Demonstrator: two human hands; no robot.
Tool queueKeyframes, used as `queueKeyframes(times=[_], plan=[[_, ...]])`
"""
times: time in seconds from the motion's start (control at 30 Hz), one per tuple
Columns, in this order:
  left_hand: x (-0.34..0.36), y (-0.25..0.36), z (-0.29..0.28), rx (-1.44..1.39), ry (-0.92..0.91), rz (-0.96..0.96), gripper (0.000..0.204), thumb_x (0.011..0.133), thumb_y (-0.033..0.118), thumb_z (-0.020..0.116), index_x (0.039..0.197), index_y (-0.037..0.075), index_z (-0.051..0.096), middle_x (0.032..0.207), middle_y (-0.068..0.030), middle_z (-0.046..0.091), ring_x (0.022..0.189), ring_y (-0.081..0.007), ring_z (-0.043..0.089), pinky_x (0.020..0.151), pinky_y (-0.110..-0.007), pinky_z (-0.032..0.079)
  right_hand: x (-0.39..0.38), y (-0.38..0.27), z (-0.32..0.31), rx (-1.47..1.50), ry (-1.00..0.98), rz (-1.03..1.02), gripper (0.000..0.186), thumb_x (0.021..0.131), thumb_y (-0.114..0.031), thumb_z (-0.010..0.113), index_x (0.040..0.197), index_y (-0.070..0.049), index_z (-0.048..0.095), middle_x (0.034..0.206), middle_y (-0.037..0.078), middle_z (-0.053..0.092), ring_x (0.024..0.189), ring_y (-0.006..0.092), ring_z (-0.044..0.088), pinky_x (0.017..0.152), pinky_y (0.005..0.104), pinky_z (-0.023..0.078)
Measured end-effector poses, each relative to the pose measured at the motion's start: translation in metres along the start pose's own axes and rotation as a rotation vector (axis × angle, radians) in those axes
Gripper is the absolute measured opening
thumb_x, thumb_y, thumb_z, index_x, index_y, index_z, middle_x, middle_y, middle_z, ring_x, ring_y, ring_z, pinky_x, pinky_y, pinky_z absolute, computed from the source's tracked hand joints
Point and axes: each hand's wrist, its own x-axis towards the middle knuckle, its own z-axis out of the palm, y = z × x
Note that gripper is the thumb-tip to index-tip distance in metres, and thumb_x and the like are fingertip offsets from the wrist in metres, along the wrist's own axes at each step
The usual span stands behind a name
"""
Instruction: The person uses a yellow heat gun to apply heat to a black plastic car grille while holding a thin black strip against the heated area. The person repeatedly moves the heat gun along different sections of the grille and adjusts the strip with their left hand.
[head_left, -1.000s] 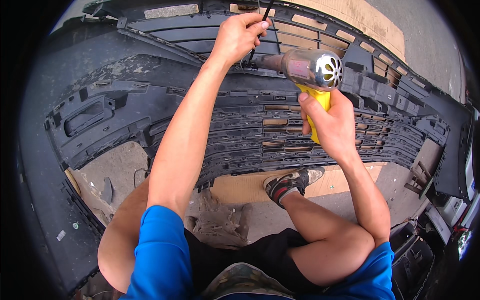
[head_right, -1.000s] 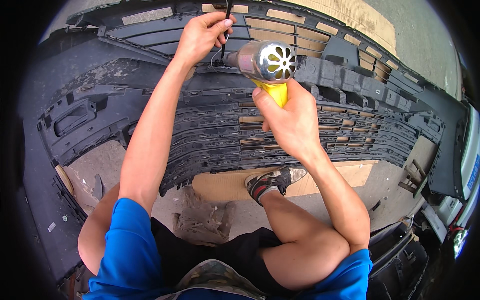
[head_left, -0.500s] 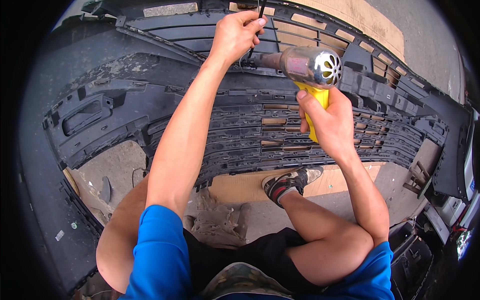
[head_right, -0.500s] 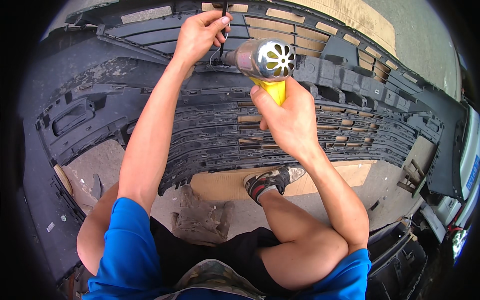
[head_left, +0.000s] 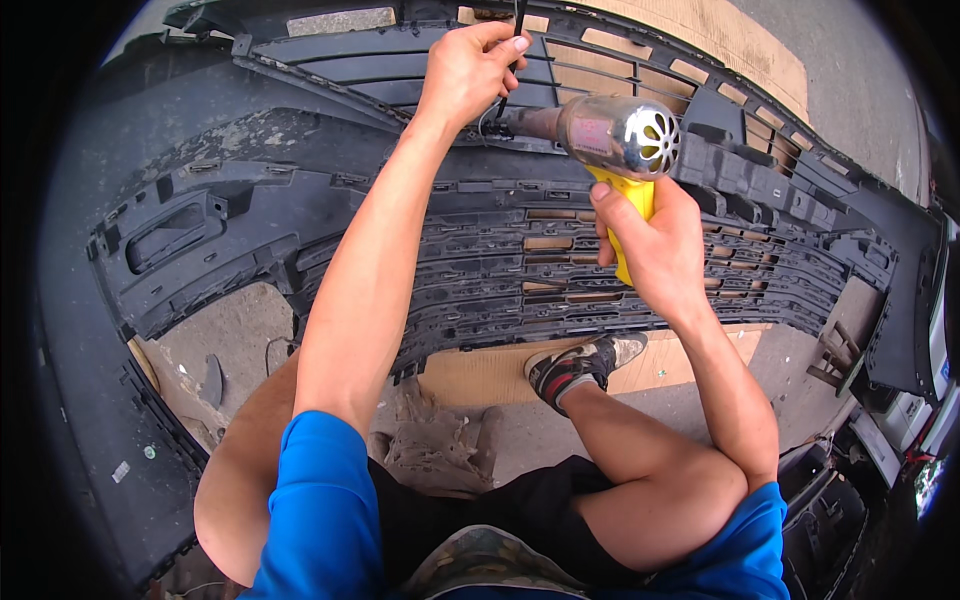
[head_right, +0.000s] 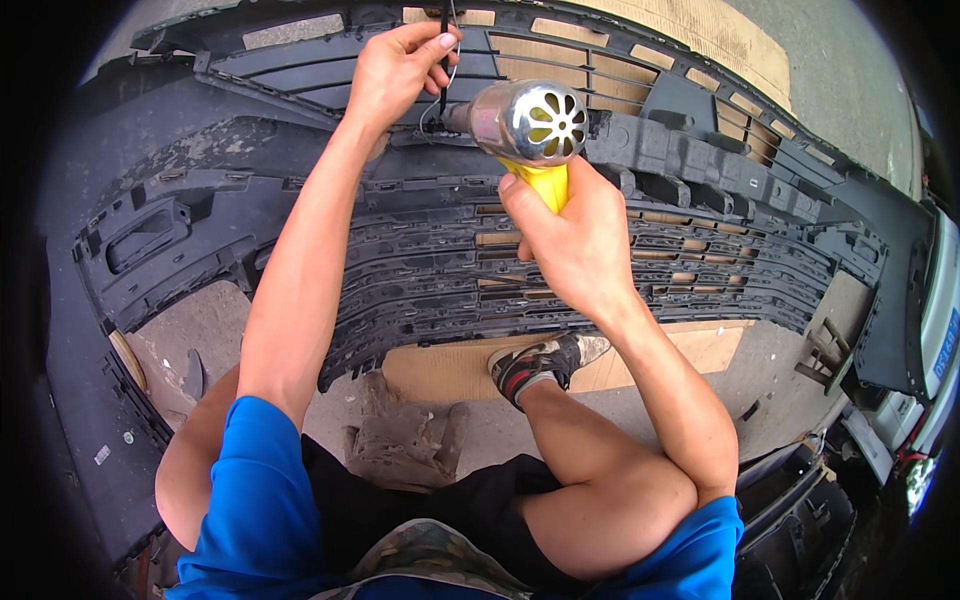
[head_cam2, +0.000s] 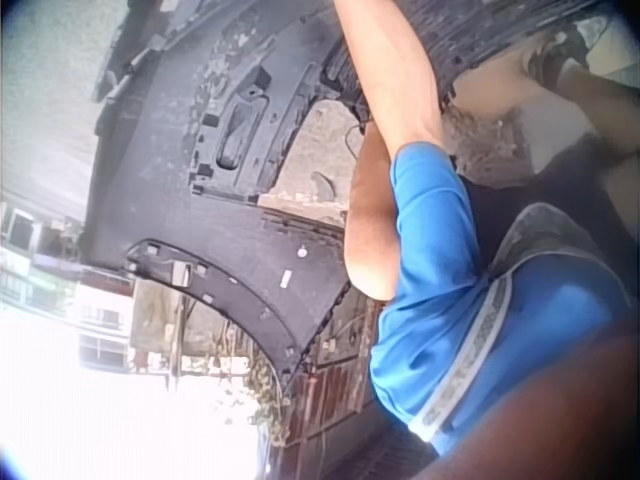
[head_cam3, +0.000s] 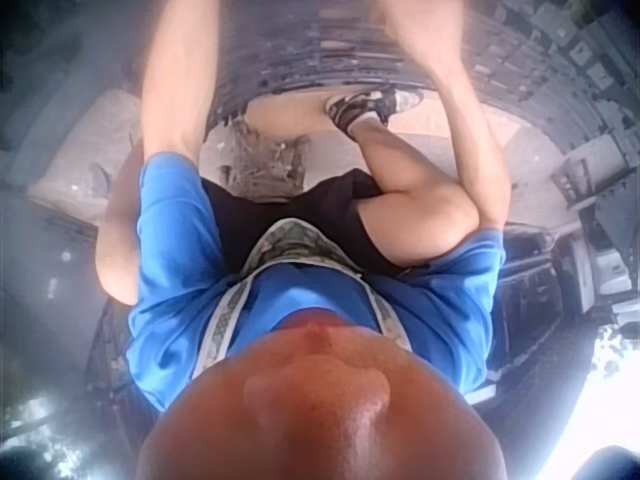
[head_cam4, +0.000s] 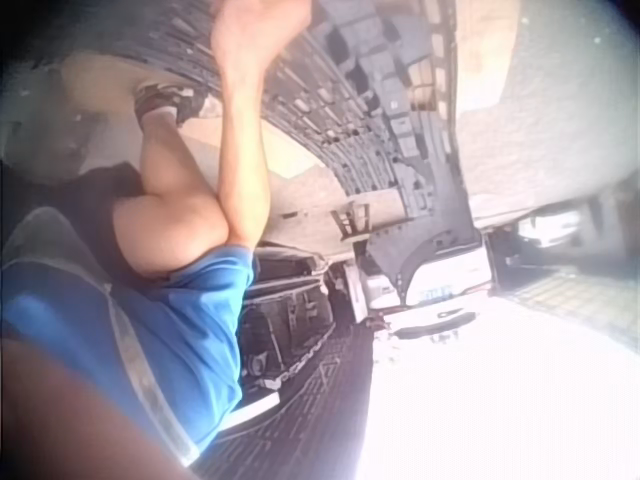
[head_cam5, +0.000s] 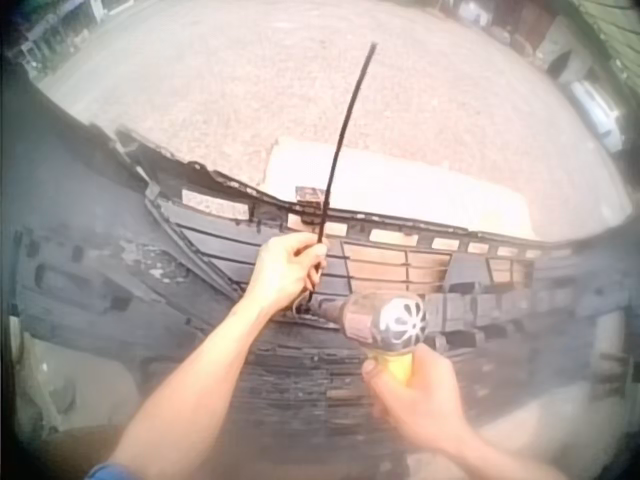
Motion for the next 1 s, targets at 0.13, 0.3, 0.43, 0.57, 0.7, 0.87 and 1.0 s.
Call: queueKeyframes(times=[0.13,0.3,0.43,0.57,0.7,0.87,1.0], plan=[[0.001,0.003,-0.003,0.0,0.006,0.032,0.022,0.097,0.019,0.063,0.111,0.003,0.07,0.087,-0.0046,0.07,0.066,-0.0075,0.063,0.057,-0.022,0.052,0.0,-0.001,0.0,0.0,-0.003,0.001,0.031,0.091,-0.024,0.066,0.1,0.005,0.06,0.072,0.005,0.063,0.051,0.0098,0.058,0.048,0.026,0.046],[0.005,0.016,-0.007,-0.112,0.1,-0.009,0.015,0.095,0.012,0.062,0.102,0.002,0.069,0.075,-0.0036,0.065,0.055,-0.008,0.057,0.047,-0.023,0.047,-0.001,-0.002,0.0,0.007,0.001,0.01,0.03,0.091,-0.023,0.066,0.101,0.005,0.06,0.072,0.004,0.062,0.051,0.0095,0.058,0.047,0.0254,0.046],[0.007,0.026,-0.023,-0.24,0.122,0.085,0.017,0.098,0.012,0.058,0.102,-0.001,0.067,0.077,-0.0041,0.066,0.055,-0.0084,0.057,0.047,-0.022,0.046,-0.004,-0.001,-0.011,0.096,0.007,-0.004,0.028,0.092,-0.021,0.067,0.099,0.005,0.06,0.072,0.004,0.061,0.052,0.0092,0.058,0.047,0.0242,0.046],[-0.005,0.042,-0.034,-0.319,0.274,0.11,0.017,0.098,0.014,0.058,0.1,0.0,0.066,0.082,-0.0056,0.069,0.06,-0.0093,0.06,0.052,-0.021,0.049,-0.003,0.005,-0.029,0.235,0.009,-0.001,0.028,0.093,-0.022,0.062,0.099,0.004,0.058,0.069,0.006,0.059,0.051,0.0138,0.057,0.046,0.027,0.046],[-0.023,0.034,-0.052,-0.342,0.377,0.245,0.027,0.099,0.016,0.059,0.115,-0.005,0.063,0.095,-0.0143,0.07,0.071,-0.0123,0.064,0.061,-0.023,0.052,0.001,0.031,-0.037,0.541,0.014,0.12,0.027,0.093,-0.027,0.058,0.096,0.0,0.057,0.068,0.008,0.057,0.049,0.0159,0.055,0.046,0.0267,0.045],[-0.054,0.032,-0.052,-0.39,0.548,0.271,0.025,0.1,0.017,0.058,0.115,-0.004,0.06,0.097,-0.0154,0.068,0.071,-0.0145,0.064,0.062,-0.025,0.053,0.0,0.067,-0.034,0.768,0.027,0.184,0.026,0.095,-0.027,0.054,0.096,-0.001,0.056,0.068,0.007,0.056,0.049,0.0149,0.053,0.046,0.0267,0.044],[-0.071,0.025,-0.05,-0.387,0.611,0.264,0.026,0.101,0.018,0.056,0.115,-0.004,0.058,0.097,-0.0166,0.068,0.071,-0.0154,0.063,0.062,-0.026,0.053,0.002,0.091,-0.03,0.874,0.032,0.214,0.026,0.096,-0.027,0.052,0.097,-0.001,0.055,0.068,0.007,0.056,0.049,0.0151,0.052,0.048,0.027,0.044]])
